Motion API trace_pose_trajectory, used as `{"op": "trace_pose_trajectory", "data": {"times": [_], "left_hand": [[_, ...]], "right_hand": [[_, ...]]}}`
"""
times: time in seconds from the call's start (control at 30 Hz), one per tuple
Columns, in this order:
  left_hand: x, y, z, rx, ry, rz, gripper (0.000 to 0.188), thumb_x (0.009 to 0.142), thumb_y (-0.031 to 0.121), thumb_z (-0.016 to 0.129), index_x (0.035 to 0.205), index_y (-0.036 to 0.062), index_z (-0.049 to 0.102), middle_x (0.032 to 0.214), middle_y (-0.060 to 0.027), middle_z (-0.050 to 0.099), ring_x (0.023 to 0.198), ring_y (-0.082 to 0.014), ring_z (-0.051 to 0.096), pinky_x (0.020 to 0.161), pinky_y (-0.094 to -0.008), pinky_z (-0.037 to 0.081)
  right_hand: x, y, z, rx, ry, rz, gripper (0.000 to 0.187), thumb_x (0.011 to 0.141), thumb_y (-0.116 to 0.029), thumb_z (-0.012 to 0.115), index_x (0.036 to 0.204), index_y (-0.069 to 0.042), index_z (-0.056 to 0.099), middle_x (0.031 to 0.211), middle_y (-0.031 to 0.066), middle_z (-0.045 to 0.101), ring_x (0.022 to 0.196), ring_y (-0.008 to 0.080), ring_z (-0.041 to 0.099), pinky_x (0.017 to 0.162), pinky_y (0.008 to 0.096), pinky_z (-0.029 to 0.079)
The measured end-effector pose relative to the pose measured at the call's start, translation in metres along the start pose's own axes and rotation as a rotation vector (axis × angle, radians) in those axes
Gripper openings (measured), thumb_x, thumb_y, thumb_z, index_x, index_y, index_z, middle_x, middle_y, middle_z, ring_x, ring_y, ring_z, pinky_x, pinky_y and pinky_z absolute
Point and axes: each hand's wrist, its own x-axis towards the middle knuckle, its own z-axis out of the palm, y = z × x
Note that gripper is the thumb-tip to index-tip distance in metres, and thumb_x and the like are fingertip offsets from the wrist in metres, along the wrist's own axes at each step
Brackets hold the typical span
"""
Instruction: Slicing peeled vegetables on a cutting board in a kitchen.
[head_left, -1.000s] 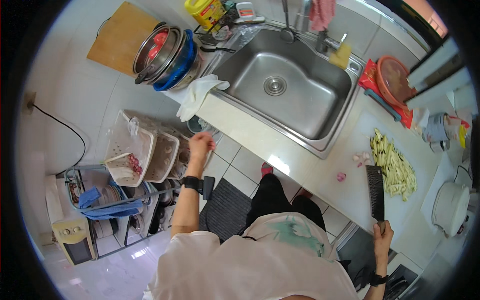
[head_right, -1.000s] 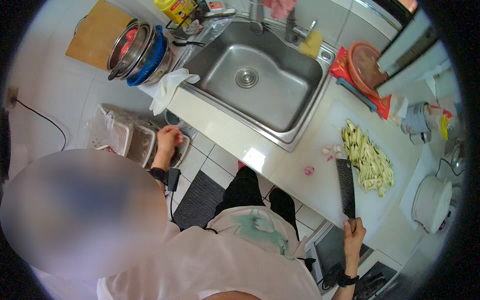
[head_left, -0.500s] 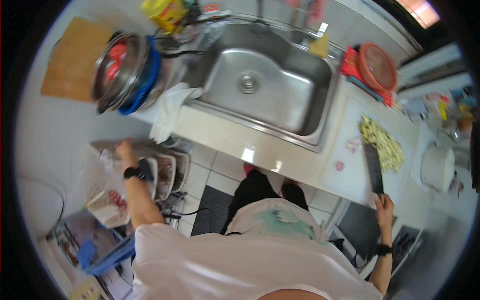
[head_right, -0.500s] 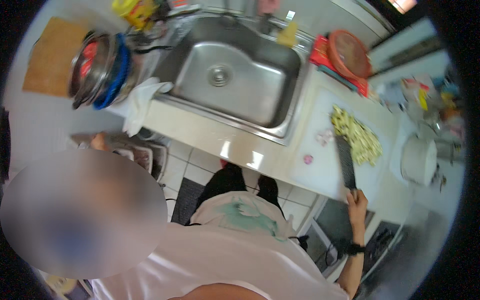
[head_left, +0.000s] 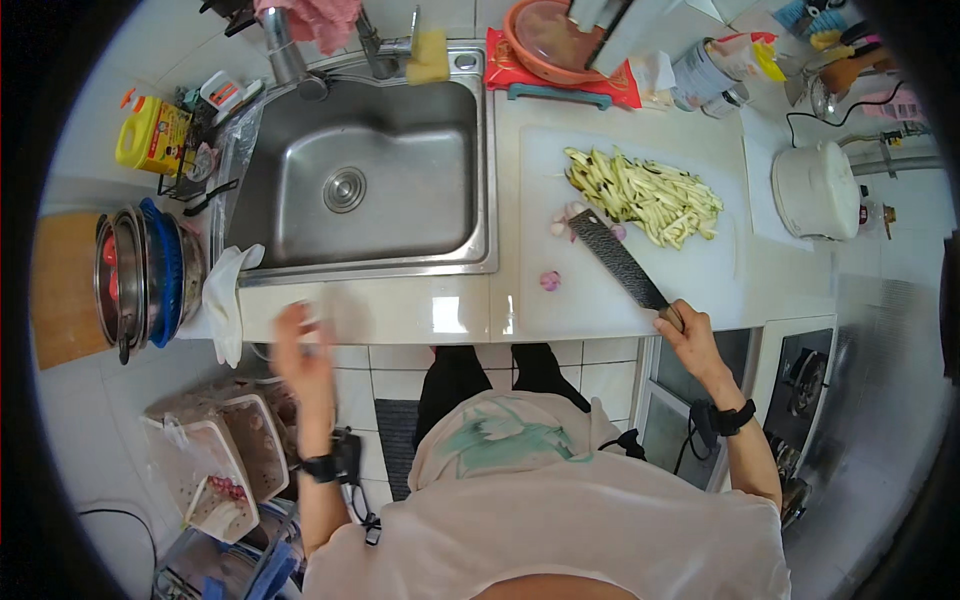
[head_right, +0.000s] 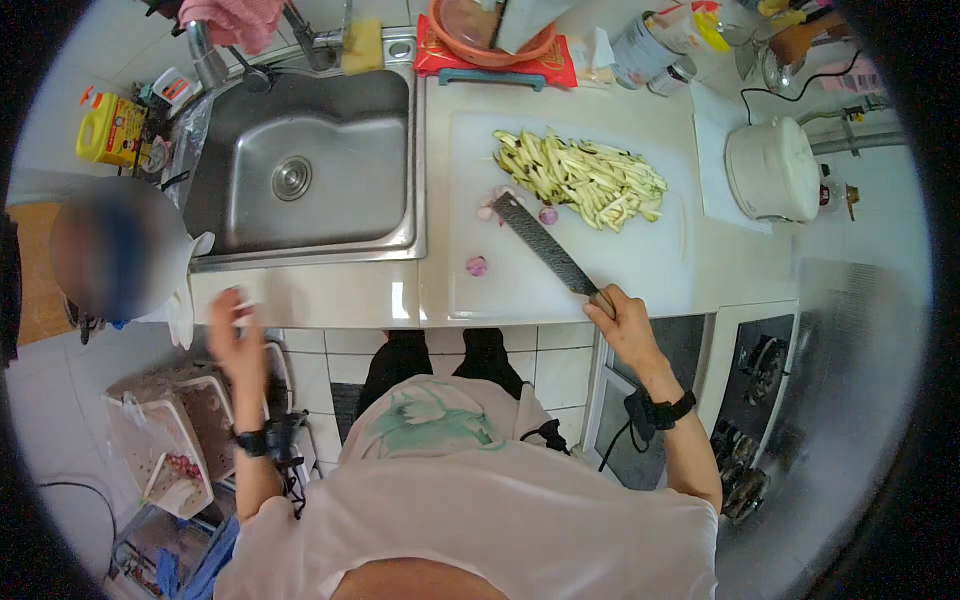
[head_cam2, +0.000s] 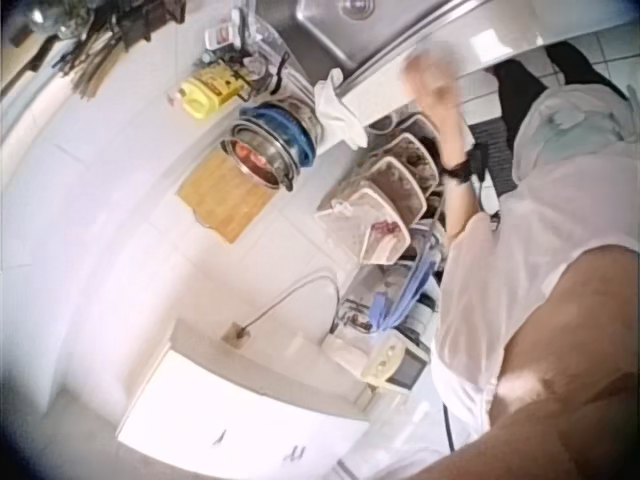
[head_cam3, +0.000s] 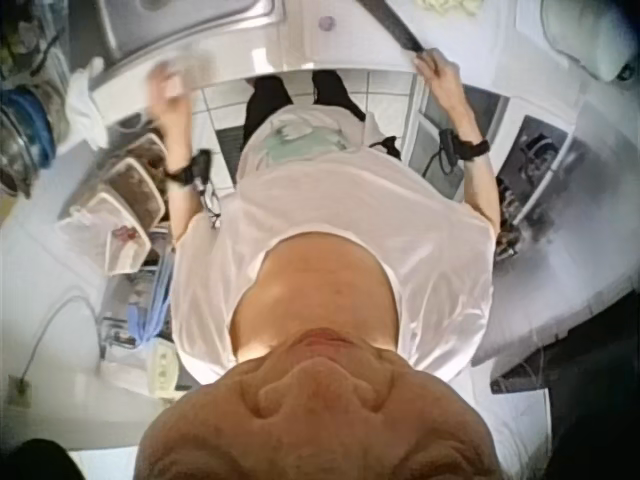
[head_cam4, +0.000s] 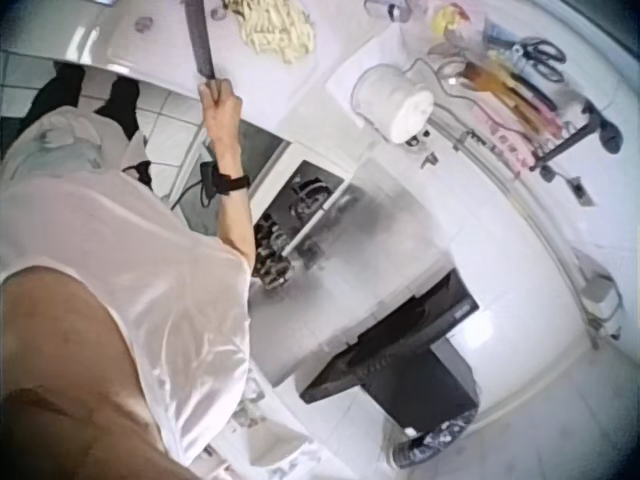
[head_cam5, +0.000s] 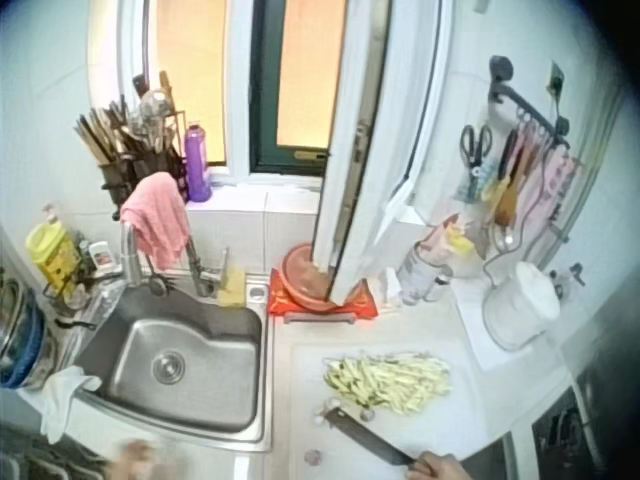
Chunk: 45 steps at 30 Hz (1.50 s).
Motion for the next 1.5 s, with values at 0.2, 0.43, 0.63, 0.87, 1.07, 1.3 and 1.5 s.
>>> {"op": "trace_pose_trajectory", "data": {"times": [0.2,0.43,0.63,0.87,1.07,1.3,1.5], "left_hand": [[-0.037,0.087,0.171,-0.174,-0.476,0.404,0.038,0.074,-0.003,0.067,0.110,0.0009,0.055,0.126,-0.0203,0.051,0.110,-0.0372,0.055,0.086,-0.0413,0.052],[-0.049,0.107,0.233,-0.114,-0.382,0.442,0.031,0.074,-0.008,0.061,0.105,-0.0037,0.057,0.112,-0.0188,0.054,0.105,-0.0367,0.055,0.086,-0.0402,0.050],[-0.043,0.119,0.267,-0.103,-0.240,0.492,0.033,0.071,-0.009,0.060,0.103,-0.0037,0.058,0.105,-0.0159,0.056,0.103,-0.0353,0.055,0.084,-0.0398,0.050],[-0.051,0.131,0.281,-0.067,-0.137,0.403,0.029,0.073,-0.009,0.061,0.101,-0.0044,0.058,0.105,-0.0158,0.056,0.100,-0.0357,0.055,0.085,-0.0396,0.049],[-0.050,0.130,0.282,-0.104,-0.104,0.345,0.027,0.071,-0.010,0.061,0.098,-0.0039,0.058,0.102,-0.0163,0.057,0.099,-0.0359,0.055,0.082,-0.0406,0.049],[-0.051,0.131,0.283,-0.120,-0.096,0.372,0.029,0.070,-0.012,0.062,0.097,-0.0037,0.057,0.100,-0.0169,0.057,0.098,-0.0364,0.055,0.082,-0.0407,0.049],[-0.051,0.130,0.278,-0.132,-0.113,0.342,0.027,0.071,-0.010,0.060,0.097,-0.0035,0.057,0.100,-0.0162,0.056,0.098,-0.0355,0.055,0.081,-0.0397,0.050]], "right_hand": [[0.014,0.022,-0.003,0.044,-0.099,-0.082,0.029,0.088,-0.025,0.067,0.086,0.000,0.052,0.064,0.0197,0.055,0.058,0.0365,0.054,0.055,0.0402,0.044],[0.023,0.040,-0.016,-0.006,-0.141,-0.176,0.027,0.088,-0.023,0.067,0.086,-0.001,0.052,0.065,0.0188,0.058,0.059,0.0361,0.055,0.056,0.0389,0.044],[0.031,0.042,-0.026,-0.121,-0.140,-0.268,0.033,0.089,-0.031,0.063,0.086,-0.001,0.050,0.070,0.0224,0.061,0.069,0.0442,0.060,0.061,0.0496,0.047],[0.030,0.021,-0.040,-0.287,-0.155,-0.302,0.031,0.090,-0.031,0.061,0.088,-0.002,0.050,0.072,0.0213,0.064,0.068,0.0437,0.061,0.061,0.0505,0.048],[0.030,0.011,-0.043,-0.365,-0.267,-0.259,0.031,0.091,-0.030,0.061,0.089,-0.001,0.049,0.071,0.0231,0.063,0.068,0.0440,0.062,0.061,0.0507,0.048],[0.032,0.009,-0.032,-0.393,-0.254,-0.284,0.029,0.090,-0.024,0.063,0.089,0.000,0.047,0.071,0.0230,0.063,0.068,0.0450,0.061,0.060,0.0496,0.048],[0.042,0.021,0.002,-0.375,-0.175,-0.319,0.031,0.090,-0.029,0.062,0.090,-0.002,0.048,0.070,0.0223,0.063,0.067,0.0438,0.062,0.059,0.0503,0.049]]}}
